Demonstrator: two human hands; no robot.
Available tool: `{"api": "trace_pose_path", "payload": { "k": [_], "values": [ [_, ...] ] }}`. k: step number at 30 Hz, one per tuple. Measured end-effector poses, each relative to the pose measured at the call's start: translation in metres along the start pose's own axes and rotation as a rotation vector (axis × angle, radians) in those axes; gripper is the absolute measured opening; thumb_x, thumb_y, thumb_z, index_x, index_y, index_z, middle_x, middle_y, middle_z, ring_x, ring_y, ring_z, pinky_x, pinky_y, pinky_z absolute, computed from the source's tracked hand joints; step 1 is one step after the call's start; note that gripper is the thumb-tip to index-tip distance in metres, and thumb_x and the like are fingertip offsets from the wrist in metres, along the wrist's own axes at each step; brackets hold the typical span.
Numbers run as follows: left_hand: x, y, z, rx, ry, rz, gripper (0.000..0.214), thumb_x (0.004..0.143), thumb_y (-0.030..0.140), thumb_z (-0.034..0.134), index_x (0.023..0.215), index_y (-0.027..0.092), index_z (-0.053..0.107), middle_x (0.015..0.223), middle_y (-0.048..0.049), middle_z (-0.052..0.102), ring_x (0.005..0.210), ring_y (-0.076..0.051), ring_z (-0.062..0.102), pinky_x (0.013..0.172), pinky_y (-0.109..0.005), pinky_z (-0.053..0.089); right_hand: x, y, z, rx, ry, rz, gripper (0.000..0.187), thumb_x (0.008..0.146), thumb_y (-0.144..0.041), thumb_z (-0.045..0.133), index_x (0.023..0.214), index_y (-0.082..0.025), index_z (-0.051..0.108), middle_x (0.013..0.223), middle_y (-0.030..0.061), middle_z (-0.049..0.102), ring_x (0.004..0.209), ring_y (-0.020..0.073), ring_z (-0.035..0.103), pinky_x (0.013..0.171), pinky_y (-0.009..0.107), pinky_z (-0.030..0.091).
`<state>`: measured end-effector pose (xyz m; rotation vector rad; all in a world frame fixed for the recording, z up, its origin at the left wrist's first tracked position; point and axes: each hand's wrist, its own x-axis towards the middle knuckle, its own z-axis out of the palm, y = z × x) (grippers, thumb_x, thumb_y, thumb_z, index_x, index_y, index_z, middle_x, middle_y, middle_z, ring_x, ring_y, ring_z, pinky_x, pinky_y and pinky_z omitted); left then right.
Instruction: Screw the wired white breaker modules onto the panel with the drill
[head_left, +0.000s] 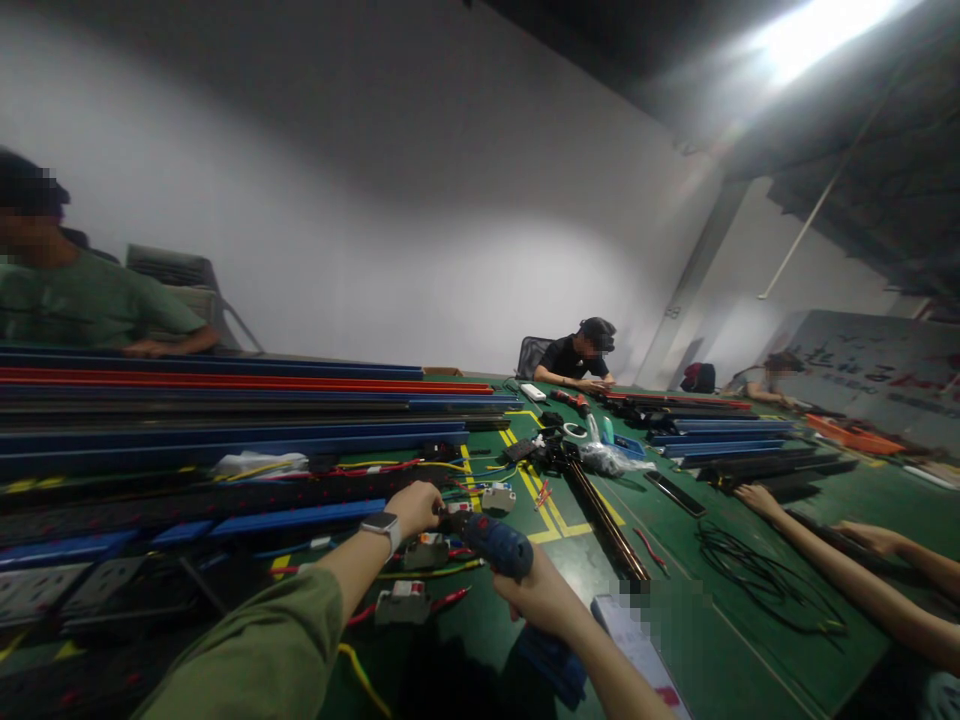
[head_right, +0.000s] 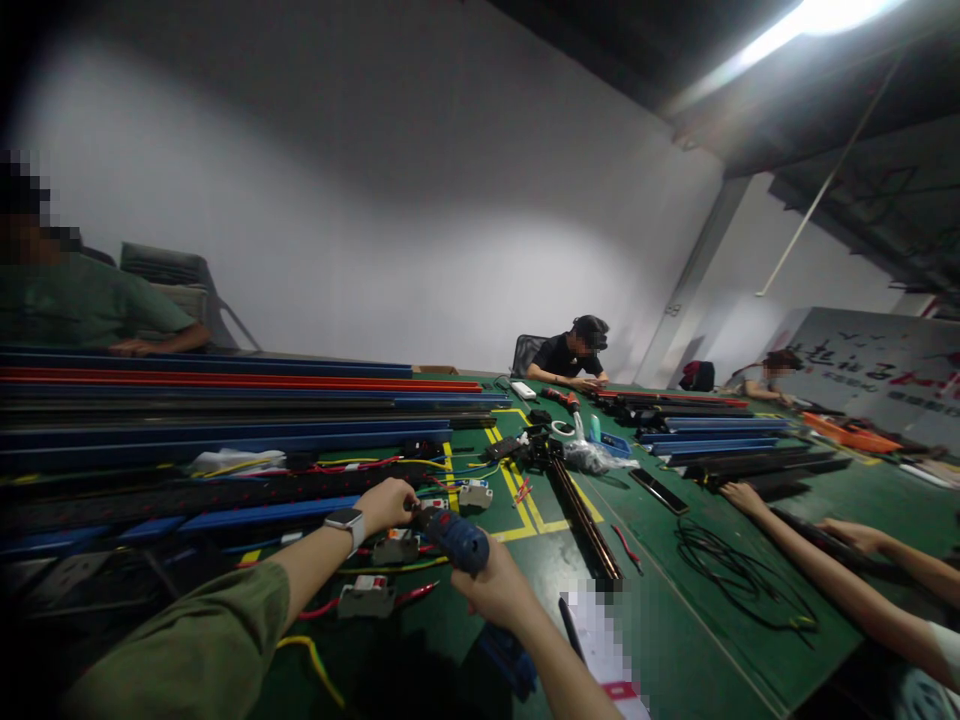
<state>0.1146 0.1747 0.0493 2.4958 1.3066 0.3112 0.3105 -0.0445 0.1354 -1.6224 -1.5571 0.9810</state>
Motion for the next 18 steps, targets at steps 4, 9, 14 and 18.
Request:
{"api": "trace_pose_path", "payload": {
  "k": [4,9,14,18],
  "values": [
    [-0.0002,-0.0002,-0.0003,0.005,0.006,0.011,0.023,0.072,0.032,0.070,0.091,0.027,0.081,0.090,-0.0071,0.078,0.086,-0.023,0.071,0.075,-0.026,0.048,0.0025,0.0038,-0.0004,-0.001,-0.005,-0.003,0.013,0.074,-0.014,0.054,0.085,-0.021,0.051,0.051,-0.0111,0.048,0.040,0.0078,0.049,0.042,0.017,0.038],
    [0.0018,-0.0022,0.0010,0.008,-0.003,0.009,0.024,0.072,0.033,0.071,0.092,0.027,0.081,0.089,-0.0070,0.078,0.086,-0.022,0.071,0.075,-0.025,0.048,0.0071,0.0088,-0.0009,-0.001,-0.013,0.014,0.018,0.071,-0.010,0.053,0.085,-0.021,0.050,0.050,-0.0116,0.047,0.040,0.0072,0.047,0.042,0.017,0.037],
    [0.0021,-0.0023,0.0013,0.006,0.001,0.009,0.023,0.072,0.033,0.070,0.092,0.027,0.081,0.088,-0.0070,0.078,0.085,-0.022,0.071,0.075,-0.026,0.048,0.0046,0.0046,-0.0002,-0.002,-0.025,0.016,0.017,0.073,-0.013,0.055,0.088,-0.021,0.050,0.052,-0.0113,0.048,0.040,0.0078,0.050,0.041,0.017,0.039],
    [0.0013,-0.0008,-0.0001,-0.005,0.008,0.002,0.024,0.072,0.032,0.070,0.092,0.026,0.082,0.089,-0.0077,0.078,0.087,-0.022,0.071,0.076,-0.025,0.048,0.0017,0.0024,0.0007,-0.002,-0.016,0.019,0.016,0.075,-0.015,0.057,0.089,-0.021,0.050,0.052,-0.0115,0.048,0.041,0.0079,0.051,0.041,0.017,0.039]
  ]
}}
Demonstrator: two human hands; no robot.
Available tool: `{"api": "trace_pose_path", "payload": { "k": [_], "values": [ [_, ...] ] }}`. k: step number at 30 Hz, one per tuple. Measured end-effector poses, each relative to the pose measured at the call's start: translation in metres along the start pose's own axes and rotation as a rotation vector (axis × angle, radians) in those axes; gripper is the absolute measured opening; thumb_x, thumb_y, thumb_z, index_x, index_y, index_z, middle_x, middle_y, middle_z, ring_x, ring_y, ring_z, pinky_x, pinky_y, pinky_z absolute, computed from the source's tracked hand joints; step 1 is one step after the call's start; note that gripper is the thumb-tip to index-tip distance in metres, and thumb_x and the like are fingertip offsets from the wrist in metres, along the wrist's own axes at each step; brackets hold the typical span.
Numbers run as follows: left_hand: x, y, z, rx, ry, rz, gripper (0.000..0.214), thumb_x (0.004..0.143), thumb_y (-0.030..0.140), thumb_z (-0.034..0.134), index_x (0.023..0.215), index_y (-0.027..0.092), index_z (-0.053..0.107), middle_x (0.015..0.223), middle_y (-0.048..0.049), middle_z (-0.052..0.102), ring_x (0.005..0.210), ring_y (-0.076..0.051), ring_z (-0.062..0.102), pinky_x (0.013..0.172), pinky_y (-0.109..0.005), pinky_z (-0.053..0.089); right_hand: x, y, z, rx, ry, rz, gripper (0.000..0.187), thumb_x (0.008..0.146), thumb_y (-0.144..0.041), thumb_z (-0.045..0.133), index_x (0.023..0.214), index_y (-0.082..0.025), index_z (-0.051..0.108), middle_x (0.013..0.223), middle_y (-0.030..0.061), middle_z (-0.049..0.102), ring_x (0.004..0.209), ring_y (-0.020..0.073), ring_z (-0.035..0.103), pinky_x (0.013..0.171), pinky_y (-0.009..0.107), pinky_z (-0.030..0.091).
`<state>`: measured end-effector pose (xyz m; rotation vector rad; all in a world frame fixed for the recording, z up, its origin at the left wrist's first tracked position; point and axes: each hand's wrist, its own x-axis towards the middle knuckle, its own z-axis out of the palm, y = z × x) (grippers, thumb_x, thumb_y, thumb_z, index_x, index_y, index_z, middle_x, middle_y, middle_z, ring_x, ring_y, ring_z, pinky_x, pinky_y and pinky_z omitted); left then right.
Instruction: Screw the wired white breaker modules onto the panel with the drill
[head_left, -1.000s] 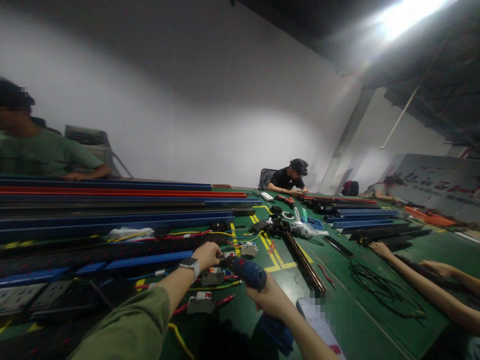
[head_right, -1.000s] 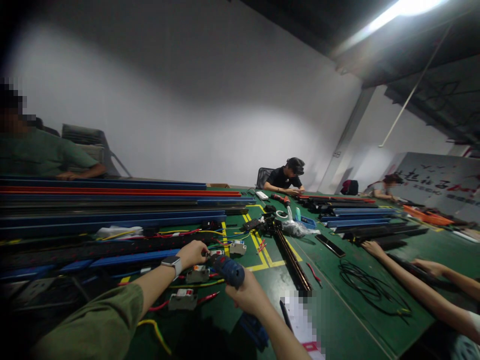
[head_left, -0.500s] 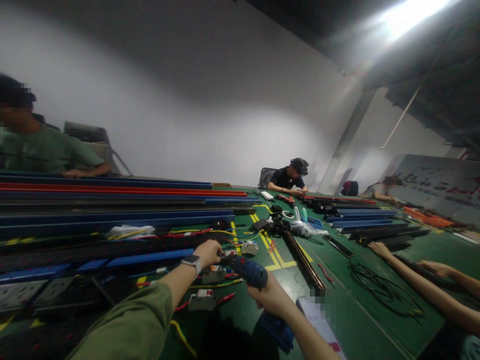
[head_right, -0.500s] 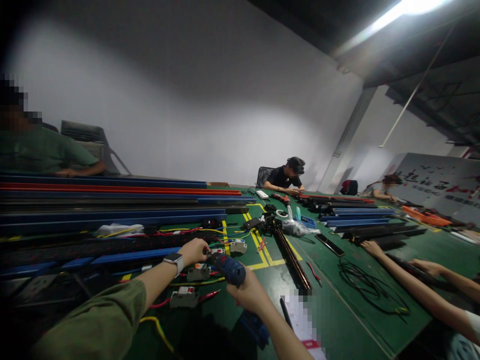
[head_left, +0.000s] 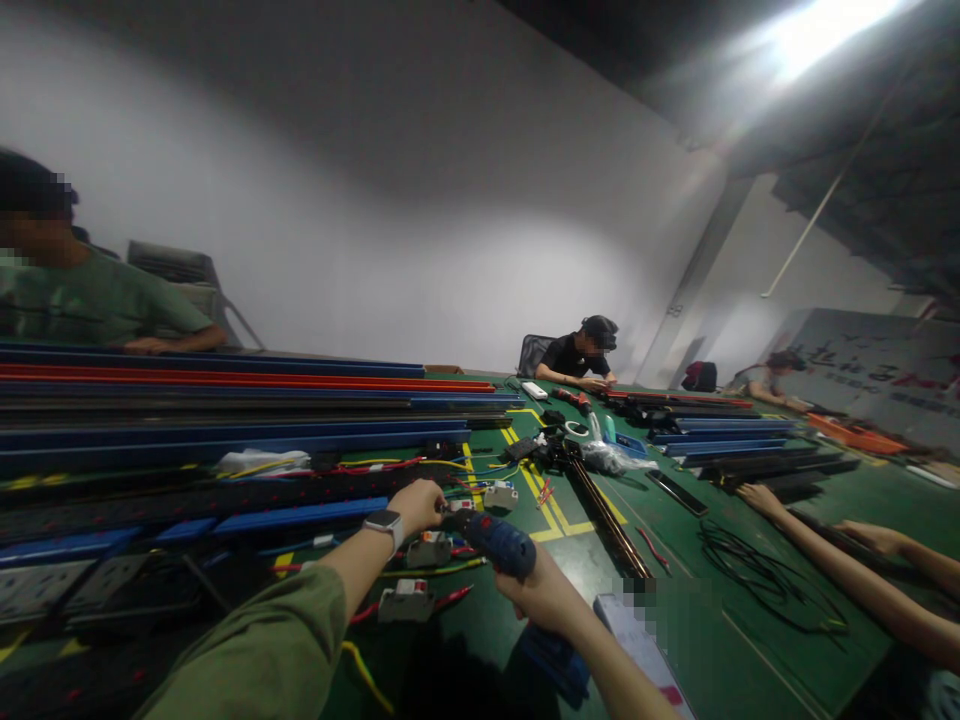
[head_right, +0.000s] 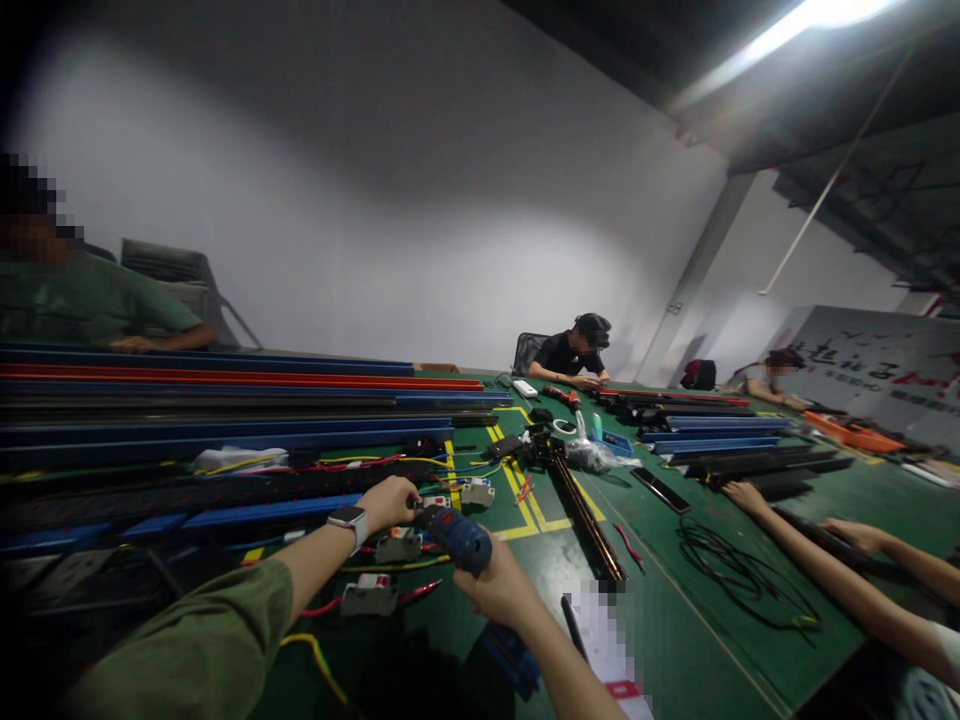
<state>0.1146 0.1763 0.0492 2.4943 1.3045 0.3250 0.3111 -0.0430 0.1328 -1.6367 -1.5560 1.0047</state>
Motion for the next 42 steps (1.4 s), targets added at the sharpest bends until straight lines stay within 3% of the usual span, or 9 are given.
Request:
{"api": "trace_pose_path", "payload": {
  "k": [42],
  "values": [
    [-0.0033,0.0088,-0.0059,-0.012,-0.031,-0.053,0.022,0.072,0.028,0.071,0.091,0.026,0.082,0.091,-0.0079,0.078,0.091,-0.022,0.071,0.079,-0.024,0.049,0.0006,0.0015,0.0004,0.026,-0.013,0.002,0.032,0.075,-0.012,0.058,0.105,-0.022,0.050,0.062,-0.0107,0.052,0.044,0.0067,0.052,0.043,0.016,0.042]
  ]
}}
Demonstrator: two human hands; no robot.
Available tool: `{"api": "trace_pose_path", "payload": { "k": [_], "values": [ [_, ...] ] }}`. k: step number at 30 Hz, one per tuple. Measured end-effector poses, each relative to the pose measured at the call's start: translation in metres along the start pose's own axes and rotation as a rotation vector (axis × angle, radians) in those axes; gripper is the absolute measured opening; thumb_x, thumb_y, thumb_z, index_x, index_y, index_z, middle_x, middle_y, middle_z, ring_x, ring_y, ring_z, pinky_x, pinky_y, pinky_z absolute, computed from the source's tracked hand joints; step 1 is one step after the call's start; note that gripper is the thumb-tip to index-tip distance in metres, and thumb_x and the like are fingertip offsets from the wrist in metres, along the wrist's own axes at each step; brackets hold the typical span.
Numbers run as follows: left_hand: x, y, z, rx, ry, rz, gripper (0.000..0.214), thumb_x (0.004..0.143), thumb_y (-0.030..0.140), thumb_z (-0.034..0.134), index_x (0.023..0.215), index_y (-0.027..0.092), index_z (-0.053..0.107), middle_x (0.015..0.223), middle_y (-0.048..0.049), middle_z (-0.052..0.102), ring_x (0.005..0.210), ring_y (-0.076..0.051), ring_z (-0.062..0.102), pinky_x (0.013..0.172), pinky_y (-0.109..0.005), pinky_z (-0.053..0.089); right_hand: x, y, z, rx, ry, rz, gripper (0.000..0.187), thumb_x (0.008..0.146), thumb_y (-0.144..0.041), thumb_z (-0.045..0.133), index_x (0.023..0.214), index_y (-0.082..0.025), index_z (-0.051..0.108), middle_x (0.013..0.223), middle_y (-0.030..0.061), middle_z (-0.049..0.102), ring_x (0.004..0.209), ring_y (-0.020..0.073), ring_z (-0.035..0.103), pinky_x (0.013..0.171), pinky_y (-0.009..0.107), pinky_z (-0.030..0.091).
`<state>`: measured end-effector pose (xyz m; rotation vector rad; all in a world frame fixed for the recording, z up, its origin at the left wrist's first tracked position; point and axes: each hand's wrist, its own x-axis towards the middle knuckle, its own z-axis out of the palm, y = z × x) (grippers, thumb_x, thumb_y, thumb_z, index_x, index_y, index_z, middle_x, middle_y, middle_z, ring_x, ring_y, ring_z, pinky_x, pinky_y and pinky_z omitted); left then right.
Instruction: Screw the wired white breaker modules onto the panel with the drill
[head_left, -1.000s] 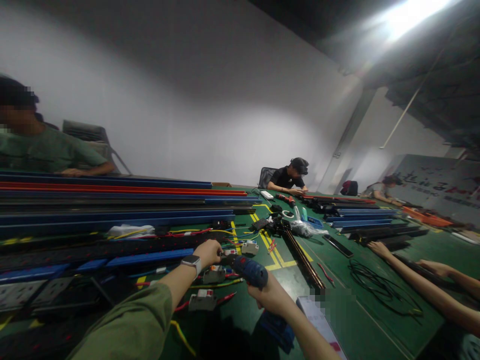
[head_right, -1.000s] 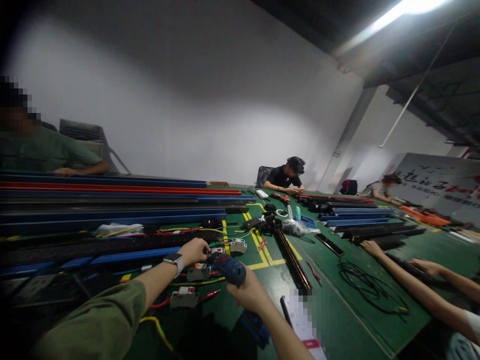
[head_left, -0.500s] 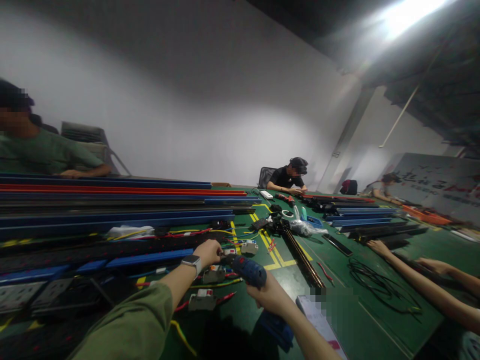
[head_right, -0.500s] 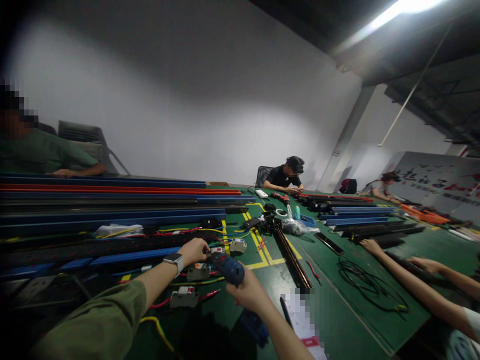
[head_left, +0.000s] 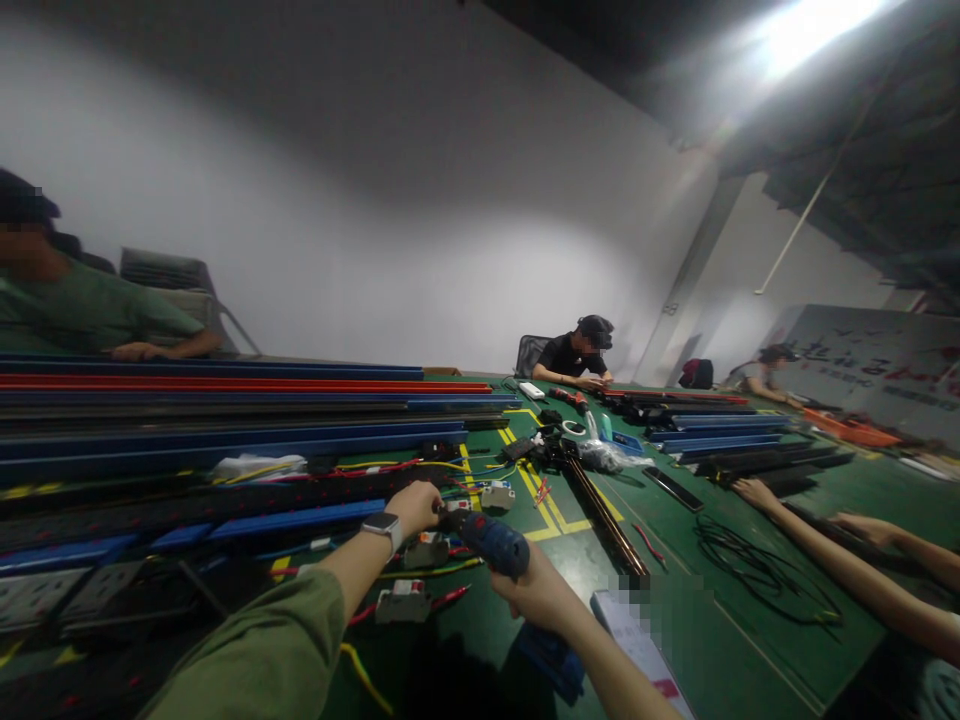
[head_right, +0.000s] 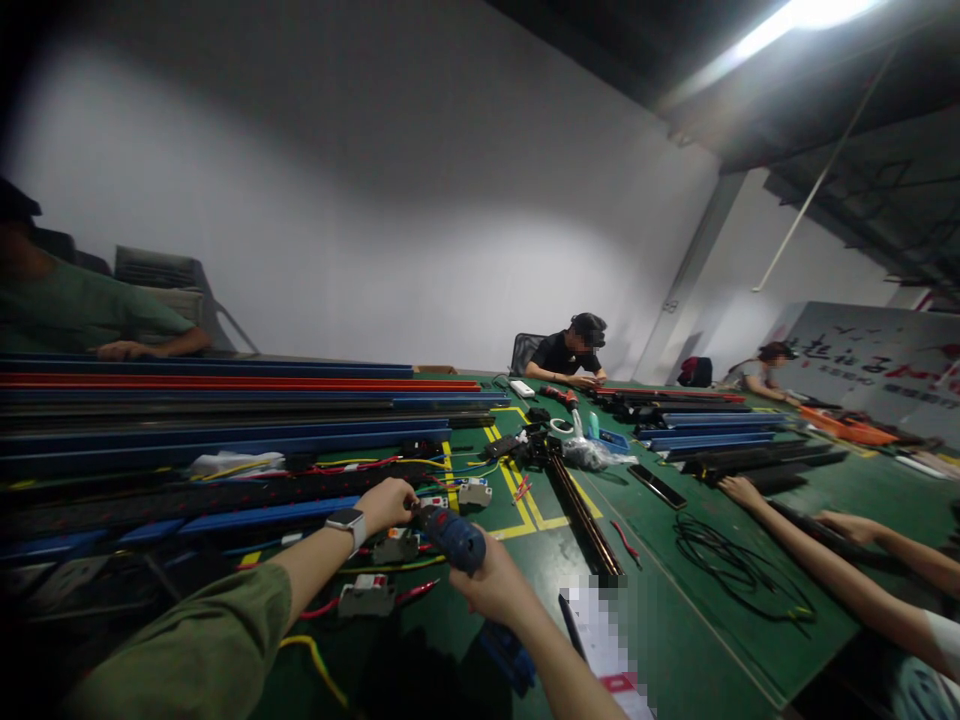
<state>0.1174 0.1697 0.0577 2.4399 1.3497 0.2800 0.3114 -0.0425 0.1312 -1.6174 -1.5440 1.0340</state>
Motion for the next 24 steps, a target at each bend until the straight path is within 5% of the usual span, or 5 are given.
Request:
{"api": "trace_pose_path", "payload": {
  "k": [24],
  "values": [
    [0.0014,-0.0022,0.0040,-0.009,0.003,-0.011,0.022,0.074,0.032,0.072,0.093,0.028,0.081,0.091,-0.0061,0.078,0.090,-0.021,0.071,0.080,-0.023,0.048,0.0025,0.0027,-0.0004,-0.005,-0.007,-0.015,0.026,0.076,-0.013,0.057,0.100,-0.021,0.051,0.057,-0.0114,0.050,0.042,0.0069,0.050,0.042,0.016,0.041]
  ]
}}
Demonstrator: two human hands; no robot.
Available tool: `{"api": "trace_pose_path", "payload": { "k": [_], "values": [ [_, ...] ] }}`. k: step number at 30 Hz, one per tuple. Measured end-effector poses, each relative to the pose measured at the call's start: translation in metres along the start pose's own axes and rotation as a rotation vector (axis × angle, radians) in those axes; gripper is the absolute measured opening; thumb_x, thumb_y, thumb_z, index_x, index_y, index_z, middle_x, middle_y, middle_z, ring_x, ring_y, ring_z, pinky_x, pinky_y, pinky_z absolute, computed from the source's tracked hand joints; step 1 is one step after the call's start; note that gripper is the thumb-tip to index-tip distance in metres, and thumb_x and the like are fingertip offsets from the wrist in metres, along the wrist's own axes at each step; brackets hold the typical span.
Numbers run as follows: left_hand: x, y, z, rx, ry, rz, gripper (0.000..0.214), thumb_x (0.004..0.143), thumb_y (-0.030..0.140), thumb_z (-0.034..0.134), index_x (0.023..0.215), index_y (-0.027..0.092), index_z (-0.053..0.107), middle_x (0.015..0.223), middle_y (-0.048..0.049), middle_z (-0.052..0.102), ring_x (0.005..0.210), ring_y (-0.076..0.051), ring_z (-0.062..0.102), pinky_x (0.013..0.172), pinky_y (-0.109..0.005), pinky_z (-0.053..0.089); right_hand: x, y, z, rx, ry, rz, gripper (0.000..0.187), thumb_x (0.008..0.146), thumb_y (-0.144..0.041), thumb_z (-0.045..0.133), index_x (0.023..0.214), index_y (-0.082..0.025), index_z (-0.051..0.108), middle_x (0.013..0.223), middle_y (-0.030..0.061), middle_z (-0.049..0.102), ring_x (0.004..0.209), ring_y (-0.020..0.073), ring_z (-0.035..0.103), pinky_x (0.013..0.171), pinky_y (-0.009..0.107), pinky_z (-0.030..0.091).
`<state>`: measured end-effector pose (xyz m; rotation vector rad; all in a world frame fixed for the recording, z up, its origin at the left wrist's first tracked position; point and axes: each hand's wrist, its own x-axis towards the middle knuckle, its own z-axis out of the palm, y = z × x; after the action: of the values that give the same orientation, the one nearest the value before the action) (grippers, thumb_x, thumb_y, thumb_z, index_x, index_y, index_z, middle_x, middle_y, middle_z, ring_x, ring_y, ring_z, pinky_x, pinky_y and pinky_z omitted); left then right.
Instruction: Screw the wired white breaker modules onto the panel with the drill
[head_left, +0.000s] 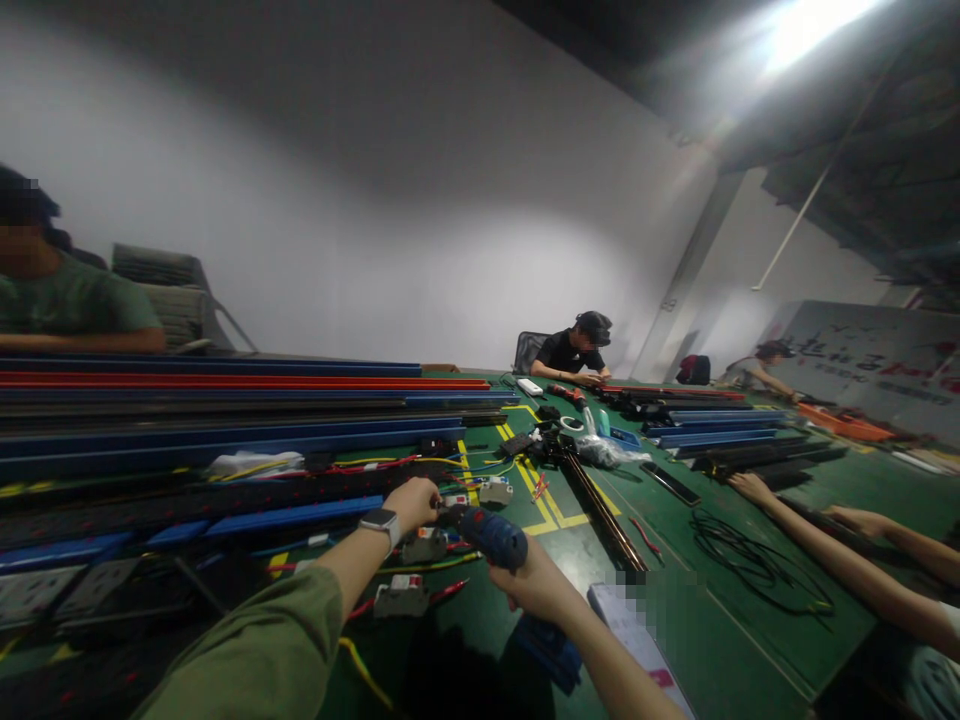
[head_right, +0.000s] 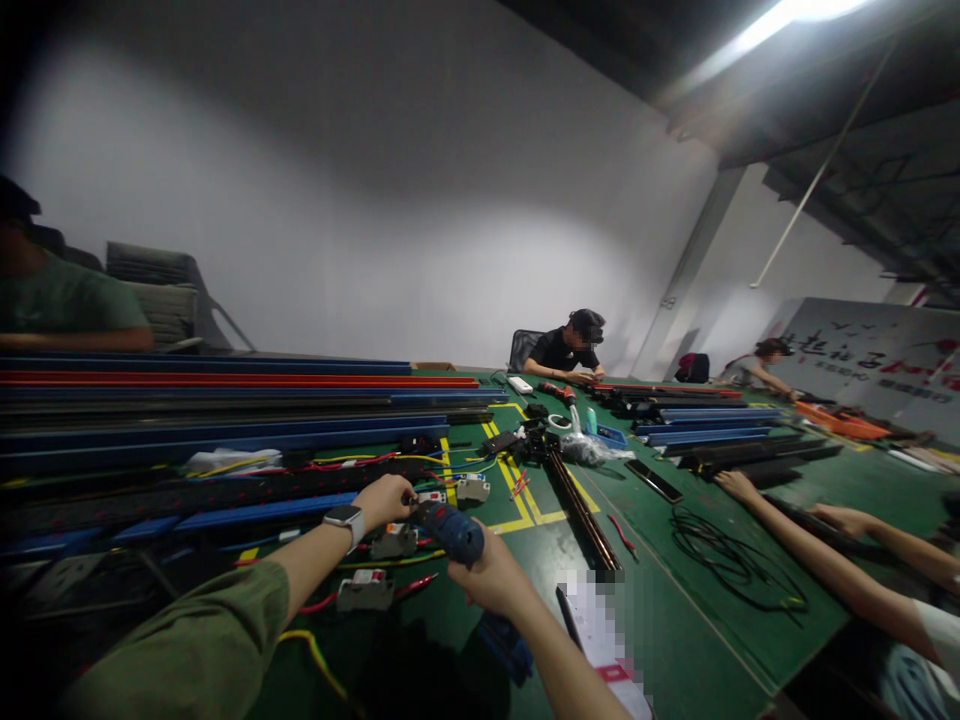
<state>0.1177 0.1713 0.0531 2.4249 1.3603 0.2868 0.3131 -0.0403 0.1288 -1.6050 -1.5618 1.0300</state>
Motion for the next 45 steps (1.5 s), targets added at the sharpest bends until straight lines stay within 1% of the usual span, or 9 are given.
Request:
{"api": "trace_pose_path", "payload": {
  "k": [5,10,14,18,22,29,36,41,45],
  "values": [
    [0.001,-0.002,0.001,0.004,0.002,0.000,0.023,0.073,0.031,0.072,0.093,0.027,0.081,0.091,-0.0064,0.078,0.090,-0.021,0.071,0.080,-0.023,0.048,-0.002,-0.003,0.000,-0.003,0.008,0.006,0.025,0.075,-0.012,0.056,0.098,-0.021,0.052,0.054,-0.0118,0.048,0.043,0.0078,0.050,0.044,0.017,0.042],
    [0.001,-0.003,0.001,0.013,0.017,0.037,0.022,0.073,0.029,0.070,0.093,0.026,0.081,0.090,-0.0065,0.078,0.088,-0.021,0.071,0.078,-0.024,0.048,-0.001,-0.005,-0.002,-0.004,-0.007,0.009,0.024,0.074,-0.011,0.055,0.096,-0.021,0.052,0.052,-0.0121,0.046,0.042,0.0082,0.050,0.043,0.017,0.041],
    [-0.001,0.000,-0.001,0.025,0.015,0.042,0.020,0.074,0.031,0.070,0.090,0.026,0.081,0.090,-0.0071,0.078,0.089,-0.022,0.071,0.078,-0.024,0.049,0.000,-0.004,-0.003,-0.014,-0.027,0.004,0.024,0.073,-0.012,0.056,0.095,-0.021,0.053,0.053,-0.0119,0.047,0.042,0.0088,0.051,0.044,0.018,0.042],
    [-0.002,0.002,-0.004,0.016,0.002,0.033,0.019,0.074,0.031,0.070,0.088,0.025,0.081,0.089,-0.0071,0.078,0.087,-0.021,0.071,0.076,-0.024,0.049,0.000,-0.001,-0.003,-0.015,-0.011,0.015,0.025,0.075,-0.014,0.058,0.098,-0.021,0.053,0.055,-0.0114,0.050,0.044,0.0091,0.053,0.045,0.019,0.044],
    [-0.002,0.002,-0.005,-0.004,-0.006,0.015,0.020,0.075,0.032,0.071,0.091,0.026,0.081,0.088,-0.0067,0.078,0.087,-0.021,0.071,0.078,-0.023,0.049,0.000,-0.001,-0.002,-0.022,0.004,0.025,0.026,0.075,-0.012,0.058,0.099,-0.021,0.052,0.056,-0.0111,0.051,0.043,0.0079,0.052,0.045,0.018,0.042],
    [0.001,-0.001,-0.001,0.005,0.001,0.044,0.022,0.074,0.028,0.070,0.093,0.027,0.081,0.089,-0.0057,0.078,0.088,-0.020,0.071,0.079,-0.023,0.048,-0.002,-0.003,-0.002,-0.018,-0.016,0.009,0.022,0.076,-0.013,0.056,0.096,-0.020,0.051,0.052,-0.0121,0.048,0.043,0.0083,0.052,0.043,0.017,0.041],
    [0.003,-0.004,0.001,0.002,0.007,0.043,0.023,0.073,0.030,0.071,0.093,0.026,0.081,0.090,-0.0063,0.078,0.089,-0.020,0.071,0.076,-0.023,0.048,0.000,0.001,-0.002,-0.013,-0.007,0.015,0.025,0.076,-0.015,0.057,0.099,-0.021,0.051,0.057,-0.0110,0.052,0.043,0.0074,0.053,0.043,0.017,0.041],
    [0.004,-0.004,0.002,-0.012,-0.012,0.022,0.022,0.073,0.032,0.072,0.093,0.027,0.081,0.090,-0.0053,0.078,0.090,-0.020,0.071,0.078,-0.023,0.048,0.001,0.004,-0.002,-0.019,-0.018,0.019,0.025,0.075,-0.013,0.056,0.099,-0.020,0.051,0.056,-0.0112,0.052,0.042,0.0074,0.053,0.043,0.017,0.041],
    [0.005,-0.006,0.004,-0.001,-0.003,0.025,0.022,0.073,0.031,0.072,0.093,0.028,0.081,0.091,-0.0044,0.078,0.090,-0.020,0.070,0.080,-0.023,0.049,0.003,0.006,-0.002,-0.015,-0.016,0.001,0.024,0.075,-0.014,0.056,0.098,-0.020,0.050,0.059,-0.0104,0.053,0.042,0.0075,0.053,0.041,0.017,0.039]
  ]
}}
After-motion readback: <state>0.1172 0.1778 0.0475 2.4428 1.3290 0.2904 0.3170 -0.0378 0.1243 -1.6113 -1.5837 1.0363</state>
